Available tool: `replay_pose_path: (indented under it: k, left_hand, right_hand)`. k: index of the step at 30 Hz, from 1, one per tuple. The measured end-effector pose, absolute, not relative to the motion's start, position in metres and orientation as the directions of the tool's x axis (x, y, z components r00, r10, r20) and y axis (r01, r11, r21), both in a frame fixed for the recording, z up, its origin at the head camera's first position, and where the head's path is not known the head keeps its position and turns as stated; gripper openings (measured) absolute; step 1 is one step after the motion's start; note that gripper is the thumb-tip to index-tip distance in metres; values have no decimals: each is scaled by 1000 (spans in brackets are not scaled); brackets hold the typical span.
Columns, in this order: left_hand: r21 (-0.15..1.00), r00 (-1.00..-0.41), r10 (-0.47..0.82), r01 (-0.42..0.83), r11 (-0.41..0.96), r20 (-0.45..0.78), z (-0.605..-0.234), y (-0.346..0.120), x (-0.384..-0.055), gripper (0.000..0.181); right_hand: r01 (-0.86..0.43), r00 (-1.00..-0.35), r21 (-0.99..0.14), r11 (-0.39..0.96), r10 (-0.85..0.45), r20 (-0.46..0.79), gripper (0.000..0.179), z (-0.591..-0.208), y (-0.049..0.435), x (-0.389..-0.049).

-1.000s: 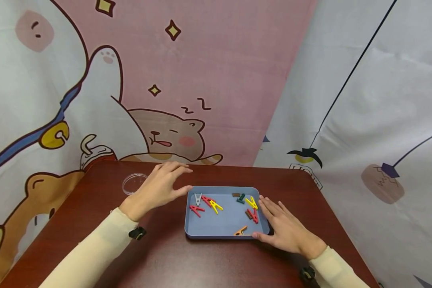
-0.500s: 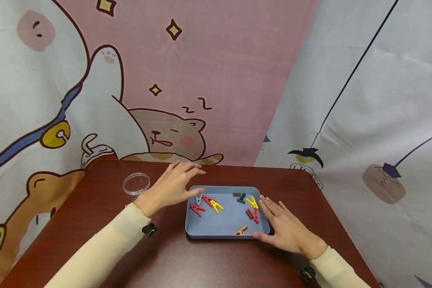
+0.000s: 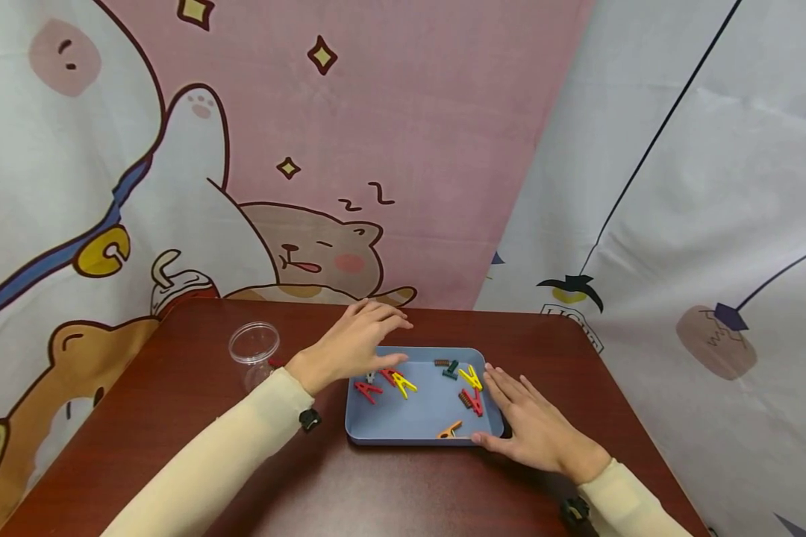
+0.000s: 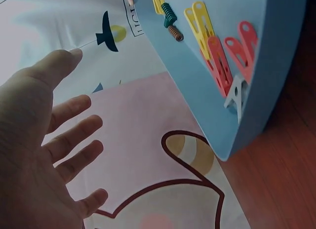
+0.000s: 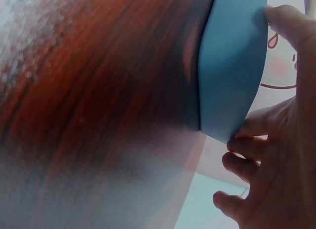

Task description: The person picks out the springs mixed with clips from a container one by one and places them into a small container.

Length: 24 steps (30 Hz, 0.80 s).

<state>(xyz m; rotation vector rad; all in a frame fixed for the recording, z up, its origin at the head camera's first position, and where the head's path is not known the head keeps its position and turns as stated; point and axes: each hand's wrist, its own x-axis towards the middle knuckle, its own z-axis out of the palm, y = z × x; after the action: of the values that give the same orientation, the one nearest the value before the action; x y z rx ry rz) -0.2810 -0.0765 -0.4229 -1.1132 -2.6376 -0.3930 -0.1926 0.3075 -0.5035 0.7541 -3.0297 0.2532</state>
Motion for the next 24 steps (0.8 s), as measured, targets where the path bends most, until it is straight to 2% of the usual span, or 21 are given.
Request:
replay_pose_path:
  k: [24]
  left_hand:
    - [129,-691,713,722,679,117,-435,-23,-304,50]
  right_hand:
    - [-456,-889,-155,876,-458,27,117,-501,305,-193]
